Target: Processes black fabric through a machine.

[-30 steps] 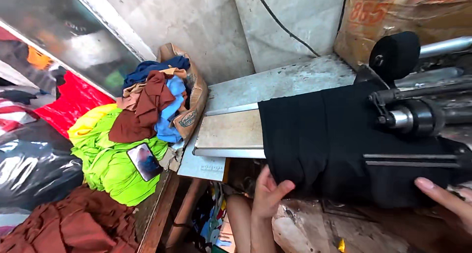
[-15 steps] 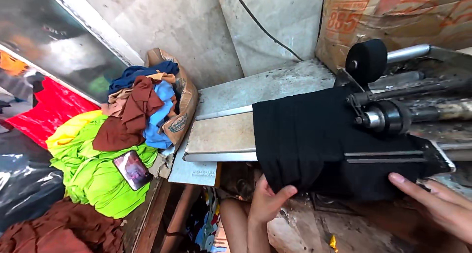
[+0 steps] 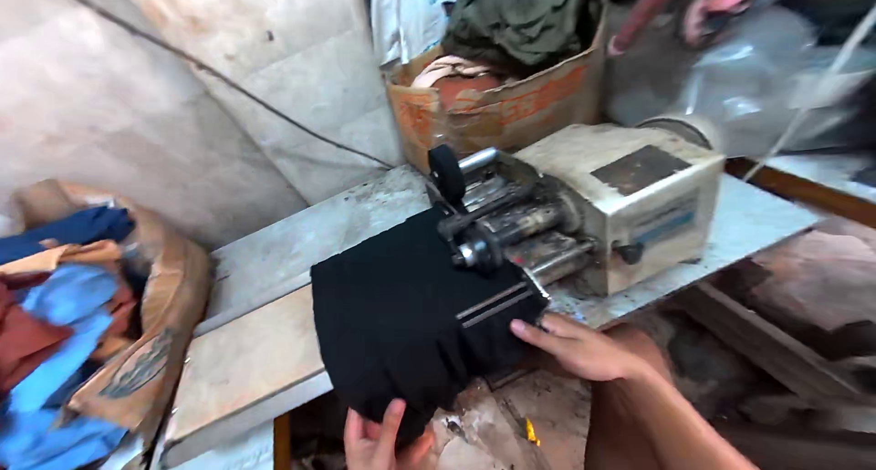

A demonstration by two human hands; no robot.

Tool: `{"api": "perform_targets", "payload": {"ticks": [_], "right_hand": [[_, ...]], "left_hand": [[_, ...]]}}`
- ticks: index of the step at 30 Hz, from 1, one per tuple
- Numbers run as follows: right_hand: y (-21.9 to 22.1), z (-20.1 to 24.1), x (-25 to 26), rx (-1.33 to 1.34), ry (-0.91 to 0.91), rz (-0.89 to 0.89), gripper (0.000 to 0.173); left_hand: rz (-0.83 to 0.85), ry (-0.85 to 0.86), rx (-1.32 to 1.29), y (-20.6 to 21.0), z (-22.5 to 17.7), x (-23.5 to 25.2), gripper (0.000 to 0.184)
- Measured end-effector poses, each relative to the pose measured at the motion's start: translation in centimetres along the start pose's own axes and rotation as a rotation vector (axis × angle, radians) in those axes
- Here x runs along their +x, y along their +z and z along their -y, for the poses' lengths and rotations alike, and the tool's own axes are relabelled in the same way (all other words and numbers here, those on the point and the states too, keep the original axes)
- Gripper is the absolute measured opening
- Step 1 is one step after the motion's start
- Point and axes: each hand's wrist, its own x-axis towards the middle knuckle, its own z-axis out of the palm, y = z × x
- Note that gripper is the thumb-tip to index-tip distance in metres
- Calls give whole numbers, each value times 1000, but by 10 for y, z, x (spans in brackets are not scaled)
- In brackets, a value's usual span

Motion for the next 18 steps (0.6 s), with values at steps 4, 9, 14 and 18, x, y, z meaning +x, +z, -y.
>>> {"api": "perform_targets", "payload": {"ticks": [4, 9, 14, 18], "right_hand": [[1, 1, 0, 18, 0, 20, 46], [2, -1, 0, 73, -18, 13, 44], [9, -6, -6, 1, -45, -145, 42], [13, -7, -6, 82, -39, -168, 27]], "left_hand": [[4, 59, -35, -5, -1, 4, 40], [6, -44, 1, -1, -10, -7, 35], [-127, -78, 129, 8, -10, -4, 47], [107, 36, -193, -11, 0, -1, 44]]}}
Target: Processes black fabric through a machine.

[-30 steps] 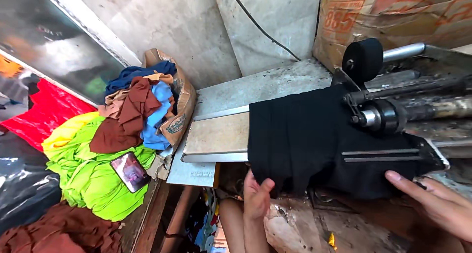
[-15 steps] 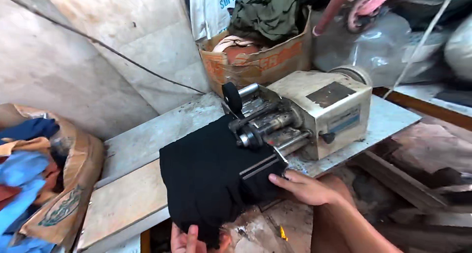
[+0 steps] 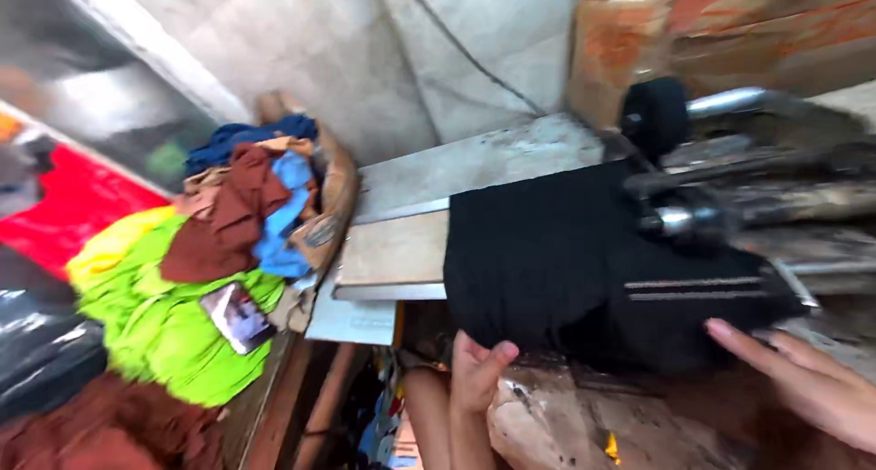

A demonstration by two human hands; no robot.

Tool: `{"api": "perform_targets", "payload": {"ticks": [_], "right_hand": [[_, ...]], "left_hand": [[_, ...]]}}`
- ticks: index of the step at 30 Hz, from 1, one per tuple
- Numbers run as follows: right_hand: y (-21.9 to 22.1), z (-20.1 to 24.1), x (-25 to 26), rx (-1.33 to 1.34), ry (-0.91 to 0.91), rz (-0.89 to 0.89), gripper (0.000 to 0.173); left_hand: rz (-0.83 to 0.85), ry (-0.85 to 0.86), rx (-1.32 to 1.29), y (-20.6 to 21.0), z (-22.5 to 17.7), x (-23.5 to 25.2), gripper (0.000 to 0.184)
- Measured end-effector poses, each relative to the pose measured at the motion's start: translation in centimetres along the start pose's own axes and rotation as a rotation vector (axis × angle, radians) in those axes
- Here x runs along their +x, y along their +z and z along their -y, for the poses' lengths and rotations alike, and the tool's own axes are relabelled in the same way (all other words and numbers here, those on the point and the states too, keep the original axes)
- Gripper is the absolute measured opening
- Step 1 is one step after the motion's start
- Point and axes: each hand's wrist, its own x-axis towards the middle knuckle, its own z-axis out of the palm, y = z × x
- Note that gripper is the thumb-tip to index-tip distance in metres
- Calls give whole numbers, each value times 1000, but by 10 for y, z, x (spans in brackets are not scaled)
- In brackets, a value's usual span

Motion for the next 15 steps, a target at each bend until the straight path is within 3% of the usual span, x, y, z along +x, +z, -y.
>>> {"api": "perform_targets", "payload": {"ticks": [2, 4, 5, 6, 7, 8, 10, 12, 13, 15], "right_hand": [[-2, 3, 2, 63, 26, 52, 21], [-4, 3, 4, 94, 8, 78, 21], [-5, 3, 5, 104, 7, 71, 21], [-5, 2, 5, 115, 9, 64, 20], [-4, 2, 4, 123, 9, 58, 20], [-4, 0, 4, 128, 2, 58, 20], [-4, -2, 4, 116, -7, 52, 21], [-4, -5, 5, 85, -33, 44, 22], [-4, -7, 7, 73, -51, 42, 23], [-4, -12, 7, 73, -76, 30, 25]], "left_hand": [[-15, 72, -3, -7, 5, 6, 49], [-28, -25, 277, 11, -16, 11, 46], [-68, -233, 437, 44, -52, 17, 42], [-224, -551, 489, 91, -98, 33, 35], [-342, -713, 474, 118, -124, 46, 33], [-412, -700, 406, 126, -133, 50, 33], [-419, -525, 266, 99, -106, 42, 32], [-54, -179, 256, 24, -33, 19, 43], [44, -76, 276, 3, -5, 13, 50], [82, -60, 173, 1, 8, 5, 51]]}}
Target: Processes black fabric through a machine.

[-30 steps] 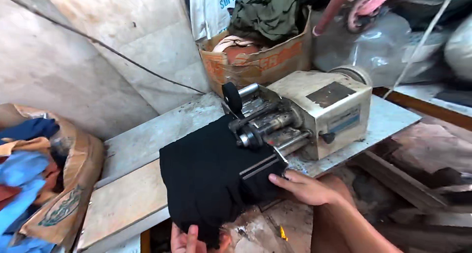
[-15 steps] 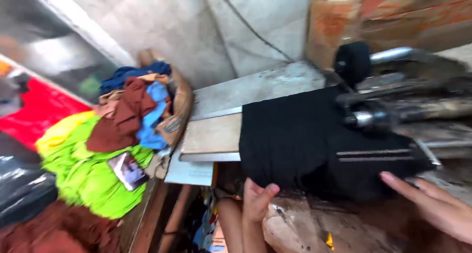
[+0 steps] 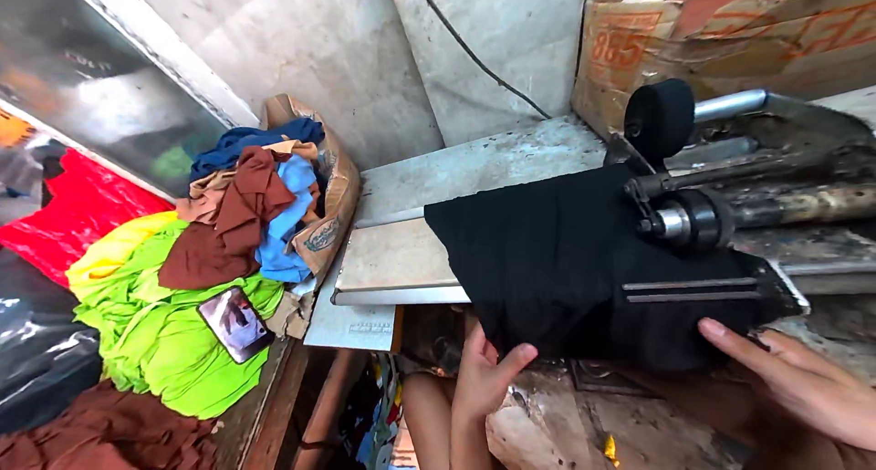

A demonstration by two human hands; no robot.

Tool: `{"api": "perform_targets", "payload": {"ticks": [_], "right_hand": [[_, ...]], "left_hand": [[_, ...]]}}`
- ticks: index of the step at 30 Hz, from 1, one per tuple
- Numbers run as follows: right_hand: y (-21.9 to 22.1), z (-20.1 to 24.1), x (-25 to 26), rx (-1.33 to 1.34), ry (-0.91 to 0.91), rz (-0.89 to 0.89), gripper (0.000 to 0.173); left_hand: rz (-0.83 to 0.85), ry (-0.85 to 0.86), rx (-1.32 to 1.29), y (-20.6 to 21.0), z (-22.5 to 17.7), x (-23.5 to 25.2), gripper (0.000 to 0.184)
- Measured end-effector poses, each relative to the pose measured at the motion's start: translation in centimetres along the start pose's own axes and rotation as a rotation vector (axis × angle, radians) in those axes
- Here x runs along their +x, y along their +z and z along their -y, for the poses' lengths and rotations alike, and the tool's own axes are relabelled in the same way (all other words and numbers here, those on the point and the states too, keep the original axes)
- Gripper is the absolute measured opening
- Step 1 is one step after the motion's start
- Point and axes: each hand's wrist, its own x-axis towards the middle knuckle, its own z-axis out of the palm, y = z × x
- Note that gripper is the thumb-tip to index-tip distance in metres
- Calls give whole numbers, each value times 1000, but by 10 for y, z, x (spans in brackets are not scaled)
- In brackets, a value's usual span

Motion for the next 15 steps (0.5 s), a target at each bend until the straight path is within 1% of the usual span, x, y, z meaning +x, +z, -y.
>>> {"api": "perform_targets", "payload": {"ticks": [2, 3, 6, 7, 9, 10, 11, 13, 14, 15], "right_hand": [[0, -4, 1, 5, -12, -3, 26], [0, -4, 0, 4, -11, -7, 27], [0, -5, 0, 5, -19, -16, 29], [0, -6, 0, 5, -20, -14, 29], [0, -7, 0, 10, -11, -12, 28], [0, -7, -1, 10, -8, -9, 28], [1, -6, -1, 11, -8, -8, 28], [0, -7, 0, 10, -18, -5, 28], [0, -7, 0, 3, -24, -9, 28], [0, -7, 0, -1, -27, -13, 27]], "left_hand": [[27, 41, -162, -1, 2, -4, 52], [15, 47, -178, -1, 4, -4, 52], [-30, -62, -4, 5, 8, -10, 49], [-11, -67, -15, 5, 8, -12, 48], [16, 25, -163, -2, 10, -13, 49], [-4, 63, -196, -6, 10, -11, 51], [-38, 68, -174, -8, 9, -9, 52], [-69, -5, -35, -6, 5, -7, 53], [-40, -46, 17, -3, 2, -8, 50], [6, -59, -8, -2, 0, -11, 47]]}}
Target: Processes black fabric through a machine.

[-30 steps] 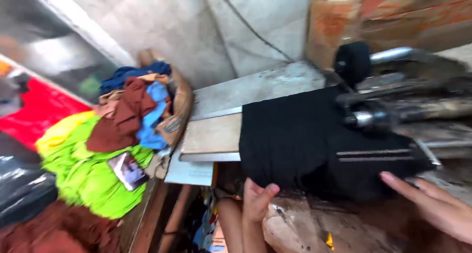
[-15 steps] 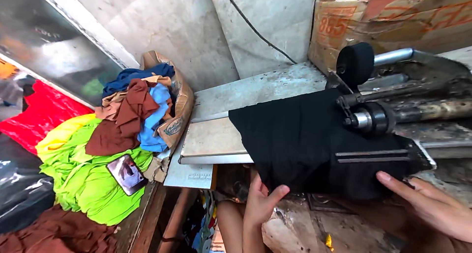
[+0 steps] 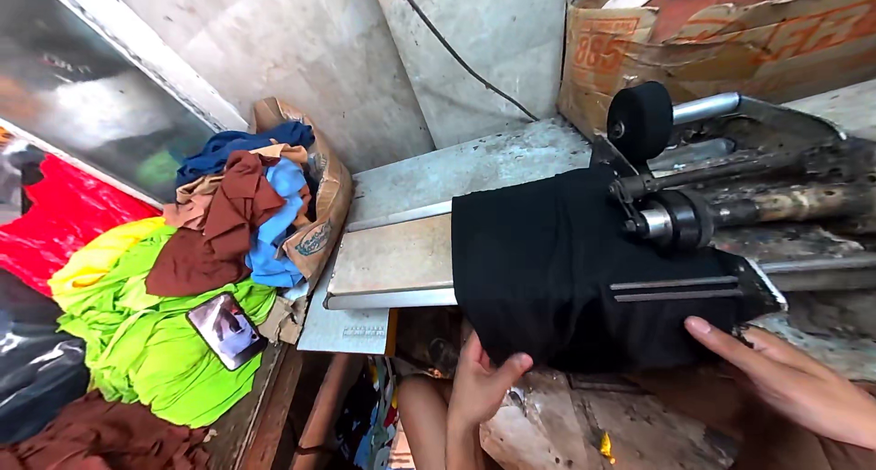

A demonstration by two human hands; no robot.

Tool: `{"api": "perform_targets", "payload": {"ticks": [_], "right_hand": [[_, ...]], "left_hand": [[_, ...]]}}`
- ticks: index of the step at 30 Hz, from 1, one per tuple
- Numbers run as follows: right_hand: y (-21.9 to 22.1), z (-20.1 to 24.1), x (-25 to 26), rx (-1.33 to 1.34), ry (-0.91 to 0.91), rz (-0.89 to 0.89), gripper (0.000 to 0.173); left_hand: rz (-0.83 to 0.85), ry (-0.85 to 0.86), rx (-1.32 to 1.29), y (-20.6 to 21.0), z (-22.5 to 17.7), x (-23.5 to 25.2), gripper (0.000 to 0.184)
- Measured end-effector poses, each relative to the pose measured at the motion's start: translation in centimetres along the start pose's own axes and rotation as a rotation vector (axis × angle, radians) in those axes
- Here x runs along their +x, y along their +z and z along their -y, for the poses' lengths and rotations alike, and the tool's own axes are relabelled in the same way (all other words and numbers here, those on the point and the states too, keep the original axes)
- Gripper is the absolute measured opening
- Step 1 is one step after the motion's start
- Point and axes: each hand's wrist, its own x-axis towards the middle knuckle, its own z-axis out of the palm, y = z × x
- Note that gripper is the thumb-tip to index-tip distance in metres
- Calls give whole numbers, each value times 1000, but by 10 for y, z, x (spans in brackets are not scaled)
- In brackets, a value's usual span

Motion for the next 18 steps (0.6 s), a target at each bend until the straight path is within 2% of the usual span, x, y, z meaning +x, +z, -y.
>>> {"api": "perform_targets", "payload": {"ticks": [2, 4, 7, 8, 11, 13, 15, 18], "right_hand": [[0, 0, -1, -3, -6, 1, 27], [0, 1, -1, 3, -7, 6, 26], [0, 2, 0, 19, 15, 14, 27], [-1, 2, 0, 19, 15, 14, 27], [-3, -2, 0, -10, -4, 25, 28], [-3, 0, -1, -32, 6, 11, 30], [-1, 4, 2, -44, 20, 15, 33], [-1, 15, 1, -78, 70, 55, 38]], "left_hand": [[76, 79, -157, -4, 4, -2, 47], [46, 111, -165, -6, 9, -1, 48], [-4, -40, 38, 6, 5, -4, 44], [28, -35, -11, 6, 5, -5, 44], [35, 126, -223, -5, 8, 0, 49], [-30, 122, -161, -7, 7, 4, 52], [-61, 34, 8, -2, 2, 2, 51], [-79, 66, -35, -2, -2, -4, 48]]}}
